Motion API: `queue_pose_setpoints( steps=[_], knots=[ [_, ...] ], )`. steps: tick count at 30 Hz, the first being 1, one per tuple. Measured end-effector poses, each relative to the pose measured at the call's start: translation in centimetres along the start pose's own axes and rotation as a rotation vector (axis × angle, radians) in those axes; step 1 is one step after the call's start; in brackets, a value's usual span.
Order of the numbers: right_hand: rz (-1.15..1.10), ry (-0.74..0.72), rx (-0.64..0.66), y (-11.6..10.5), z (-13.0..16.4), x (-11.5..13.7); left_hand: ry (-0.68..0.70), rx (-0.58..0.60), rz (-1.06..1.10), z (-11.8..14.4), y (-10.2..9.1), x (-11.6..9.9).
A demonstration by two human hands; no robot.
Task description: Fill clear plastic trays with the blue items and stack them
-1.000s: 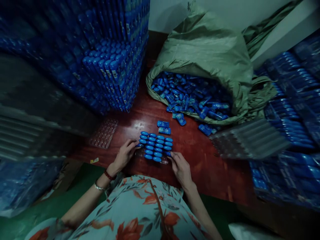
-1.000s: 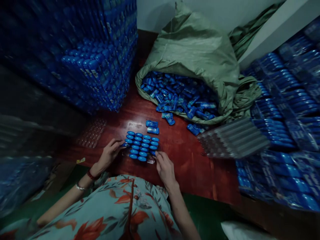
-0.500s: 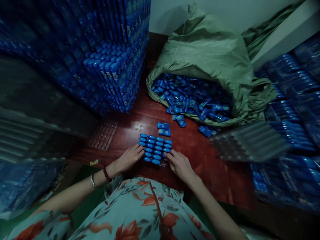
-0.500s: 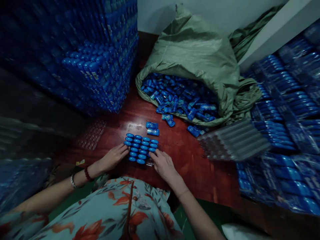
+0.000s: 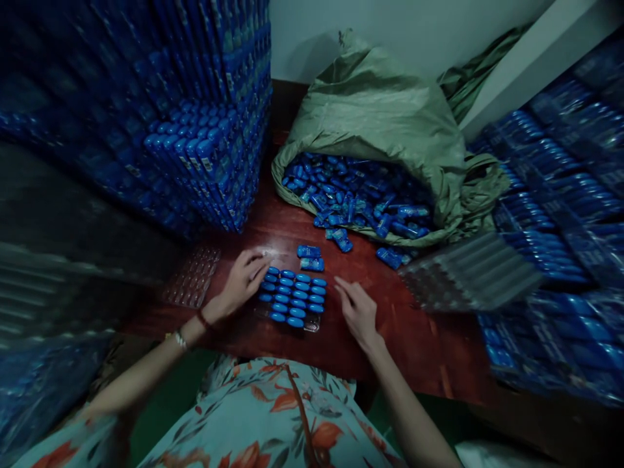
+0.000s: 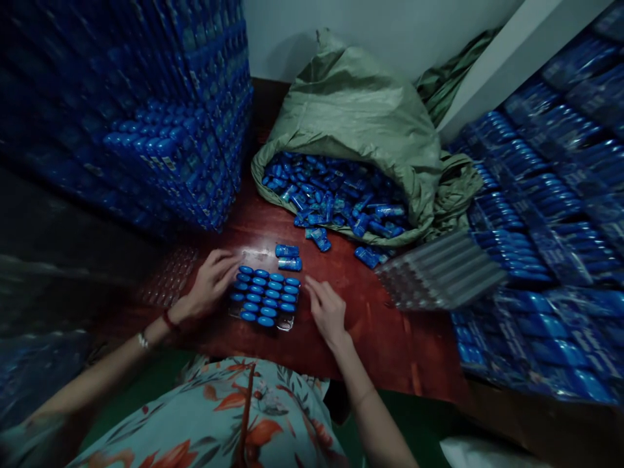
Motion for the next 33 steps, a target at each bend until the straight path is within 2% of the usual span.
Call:
queue_pose_setpoints(
  steps=[1,2,5,7,8,10,12,15,19,22,24,27,30,33],
  knots=[
    [-0.052,0.075,-0.014,0.5,-1.3,-0.8,-0.024,0.06,0.015,-2.3,0.7,0.1],
    [-0.093,0.119,0.029,1.2,-2.7,-1.5,-0.027,0.165,-0.001,-4.5,1.7,0.1],
    [-0.115,0.113,0.331,3.5,-6.5,-3.1,0.002,0.504,-0.157,-10.2,5.4,0.1],
    [-0.065,0.077,0.486,4.6,-7.9,-3.7,0.013,0.584,-0.181,-12.5,7.5,0.0],
    [-0.04,0.068,0.519,4.9,-8.2,-4.0,0.016,0.597,-0.174,-13.1,8.2,0.0],
    [-0.023,0.082,0.491,4.7,-7.6,-4.4,0.017,0.602,-0.143,-13.4,8.6,0.3],
    [-0.066,0.139,0.381,3.7,-5.9,-4.8,0.005,0.595,-0.113,-12.5,7.7,1.0],
    [-0.211,0.281,0.216,1.1,-1.4,-5.2,-0.077,0.486,-0.031,-9.0,4.3,2.7],
    [-0.473,0.57,0.133,-2.4,5.4,-3.7,-0.352,0.133,0.169,-1.0,-1.3,4.4],
    [-0.518,0.645,0.073,-3.5,8.1,-0.7,-0.453,0.031,0.206,5.2,-4.0,4.1],
    [-0.468,0.557,0.064,-3.2,8.2,1.6,-0.481,0.027,0.211,7.9,-4.4,3.1],
    [-0.392,0.306,0.032,-1.8,6.8,3.9,-0.428,0.052,0.2,9.5,-3.6,0.9],
    [-0.324,0.079,0.089,-0.6,5.7,4.1,-0.304,0.062,0.137,9.3,-2.3,-0.8],
    [-0.233,-0.044,0.18,-0.4,5.4,3.4,-0.188,0.137,0.005,8.9,-1.5,-1.3]
  ],
)
Point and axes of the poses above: each hand's wrist, its own z-axis away from the middle knuckle, its own y-axis out of the palm, x = y × z, the point moved 1 cm from there along -z, towards the middle knuckle, and after that the axes turned 5 degrees about -y, right-handed, at the moved point
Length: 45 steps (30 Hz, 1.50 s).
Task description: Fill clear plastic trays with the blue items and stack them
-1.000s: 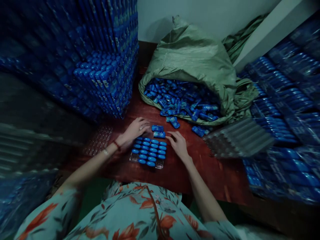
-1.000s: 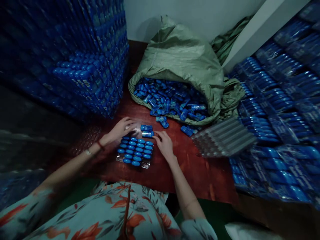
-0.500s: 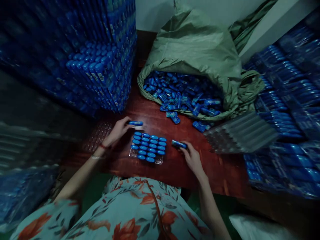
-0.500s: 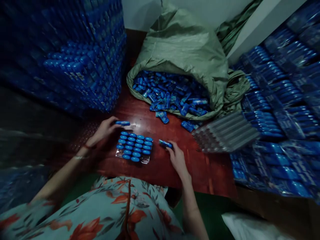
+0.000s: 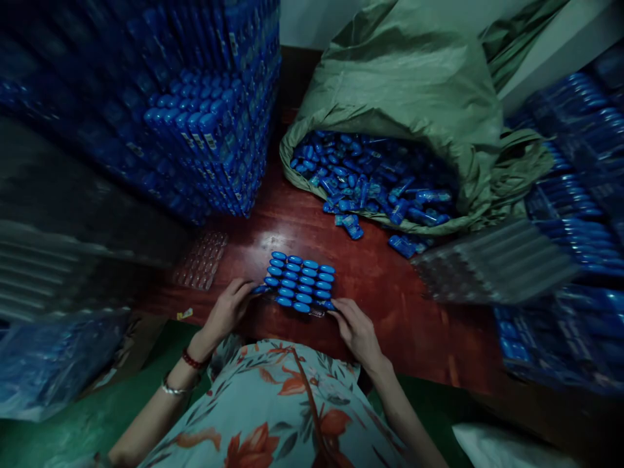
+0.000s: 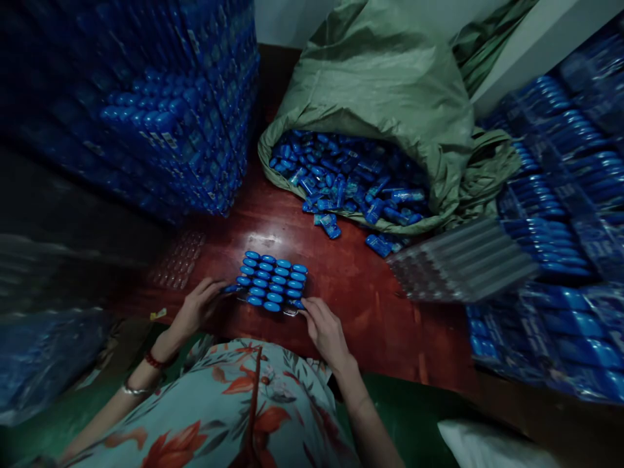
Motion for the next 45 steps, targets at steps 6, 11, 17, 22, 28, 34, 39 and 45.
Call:
queue_pose_setpoints(
  steps=[6,11,17,22,28,34,39,45],
  knots=[
    [0.267,-0.133,0.262,-1.2,-0.6,1.3,0.226,0.208,-0.294,-0.7,0.1,-0.7],
    [0.497,-0.168,0.431,-0.4,-2.2,3.3,0.333,0.421,-0.399,-2.7,0.0,-2.1],
    [0.546,-0.166,0.394,0.4,-3.0,3.3,0.354,0.482,-0.47,-3.8,0.7,-2.5],
    [0.45,-0.206,0.192,-1.1,-2.5,1.1,0.399,0.378,-0.489,-2.9,1.0,-1.2],
    [0.365,0.303,-0.266,-2.2,-8.3,-8.0,0.489,0.091,-0.431,-4.1,-1.1,-1.0],
    [0.59,0.304,0.009,-0.9,-12.8,-12.1,0.471,0.113,-0.278,-13.6,-0.5,-4.2],
    [0.577,0.262,-0.048,-0.1,-7.0,-9.4,0.475,0.309,-0.204,-21.8,5.2,-6.9],
    [0.302,0.353,-0.126,-0.4,0.5,-4.7,0.518,0.52,-0.453,-27.9,11.5,-11.0]
  ],
)
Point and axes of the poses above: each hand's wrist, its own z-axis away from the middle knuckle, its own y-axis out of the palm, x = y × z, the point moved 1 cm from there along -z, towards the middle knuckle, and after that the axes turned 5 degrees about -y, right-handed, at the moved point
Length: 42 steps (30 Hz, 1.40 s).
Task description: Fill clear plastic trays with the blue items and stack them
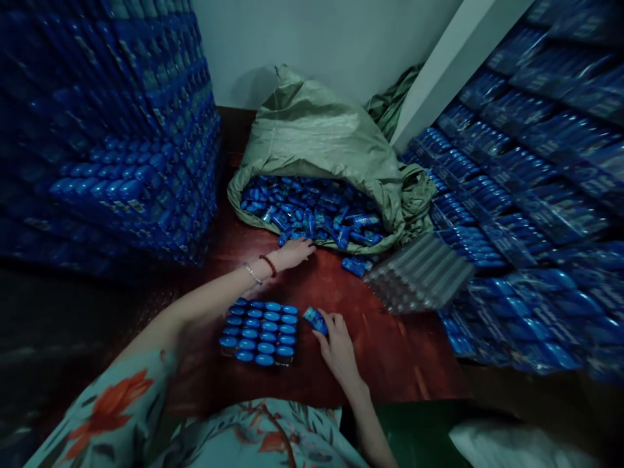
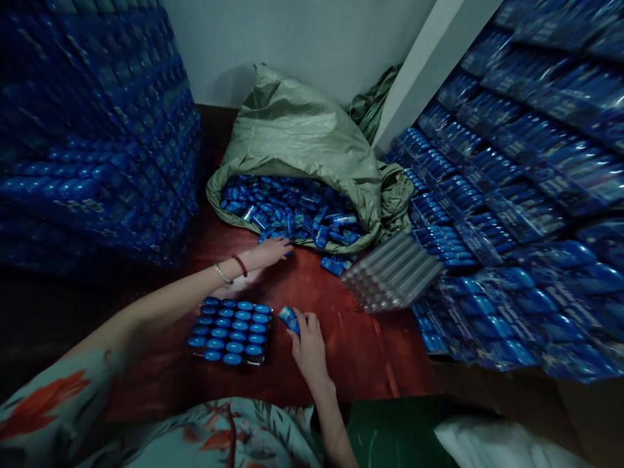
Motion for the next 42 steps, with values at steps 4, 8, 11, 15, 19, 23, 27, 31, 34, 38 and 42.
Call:
queue_pose_setpoints(
  steps=[4,8,11,15,19,23,27,31,34,38,42],
  knots=[
    [-0.124,0.107,0.05,-0.9,2.7,0.8,-0.058,0.077,0.003,-1.6,0.9,-1.0],
    [-0.357,0.217,0.091,-1.4,4.4,0.3,-0.096,0.178,0.047,0.4,1.8,-0.7],
    [-0.532,0.313,0.162,-2.2,5.8,-0.1,-0.152,0.215,0.072,4.0,2.1,1.5],
    [-0.592,0.285,0.135,-3.6,7.0,1.4,-0.2,0.183,0.205,11.0,2.6,5.6],
    [-0.494,0.001,0.083,-3.4,5.8,4.9,-0.283,0.065,0.41,19.0,3.6,8.2],
    [-0.341,-0.287,0.066,-2.1,3.8,6.5,-0.47,-0.173,0.446,26.6,3.8,7.8],
    [-0.004,-0.475,0.306,-1.7,3.2,6.2,-0.633,-0.494,0.542,32.6,3.8,4.1],
    [0.254,-0.54,0.455,-2.2,2.5,7.0,-0.579,-0.612,0.589,34.6,4.5,-1.2],
    [0.344,-0.606,0.592,-2.6,1.0,8.7,-0.481,-0.533,0.545,33.6,5.4,-4.1],
    [0.384,-0.675,0.76,-3.1,-1.2,10.7,-0.359,-0.419,0.358,32.1,6.4,-5.2],
    [0.423,-0.64,0.761,-3.5,-1.8,10.7,-0.291,-0.322,0.206,31.8,6.5,-4.9]
  ],
)
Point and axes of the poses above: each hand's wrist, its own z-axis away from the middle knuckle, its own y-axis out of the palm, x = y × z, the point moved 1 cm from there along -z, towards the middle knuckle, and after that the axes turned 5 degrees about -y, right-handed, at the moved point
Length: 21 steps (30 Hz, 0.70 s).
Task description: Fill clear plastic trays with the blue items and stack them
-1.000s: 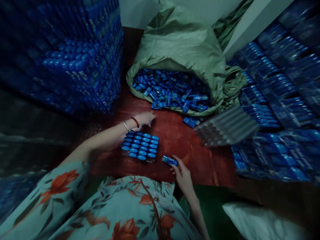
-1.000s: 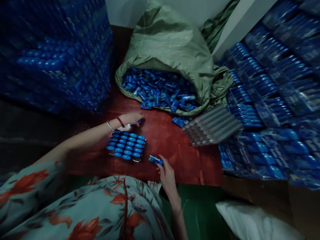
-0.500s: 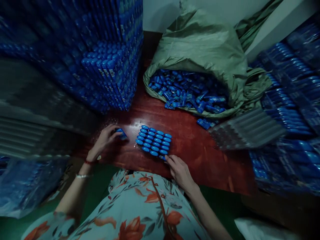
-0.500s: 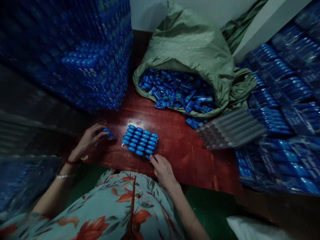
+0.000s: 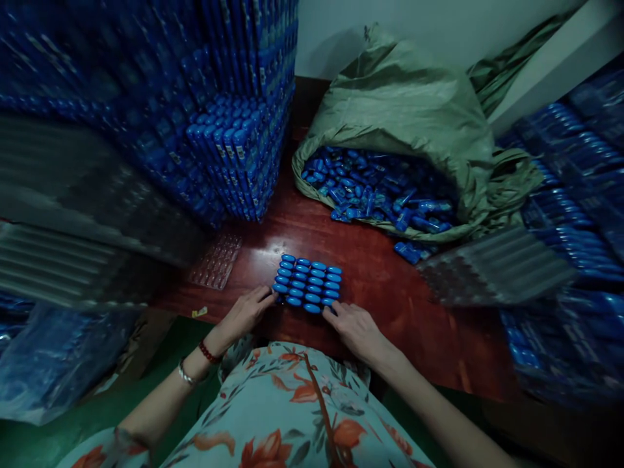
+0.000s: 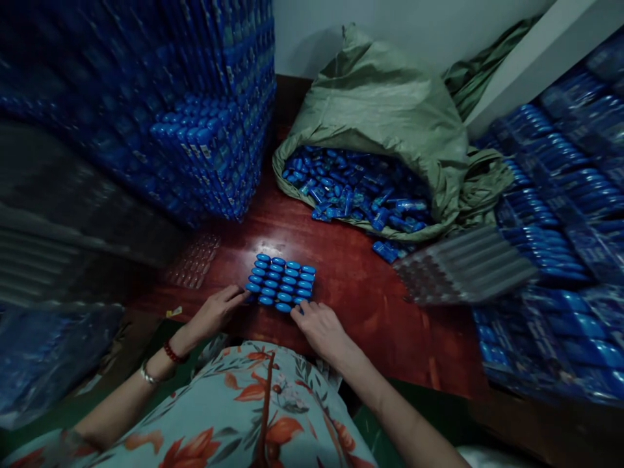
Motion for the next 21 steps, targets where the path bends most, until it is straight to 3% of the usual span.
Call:
queue_pose_setpoints(
  steps=[6,9,14,18,21],
  knots=[
    [0.042,0.044,-0.058,0.7,0.3,0.0,0.085,0.229,-0.052,-0.9,-0.7,-0.7],
    [0.051,0.015,-0.095,0.8,0.0,0.2,0.066,0.226,-0.046,-1.4,-0.4,-0.8],
    [0.099,0.042,-0.258,1.9,-0.1,0.5,0.027,0.018,-0.057,-0.6,0.5,-0.5],
    [0.079,0.22,-0.507,3.4,0.8,0.3,-0.057,-0.177,-0.164,0.0,0.1,-0.8],
    [-0.01,0.385,-0.721,2.3,1.0,-0.2,-0.126,-0.326,-0.082,-1.6,-0.8,-1.6]
  ],
)
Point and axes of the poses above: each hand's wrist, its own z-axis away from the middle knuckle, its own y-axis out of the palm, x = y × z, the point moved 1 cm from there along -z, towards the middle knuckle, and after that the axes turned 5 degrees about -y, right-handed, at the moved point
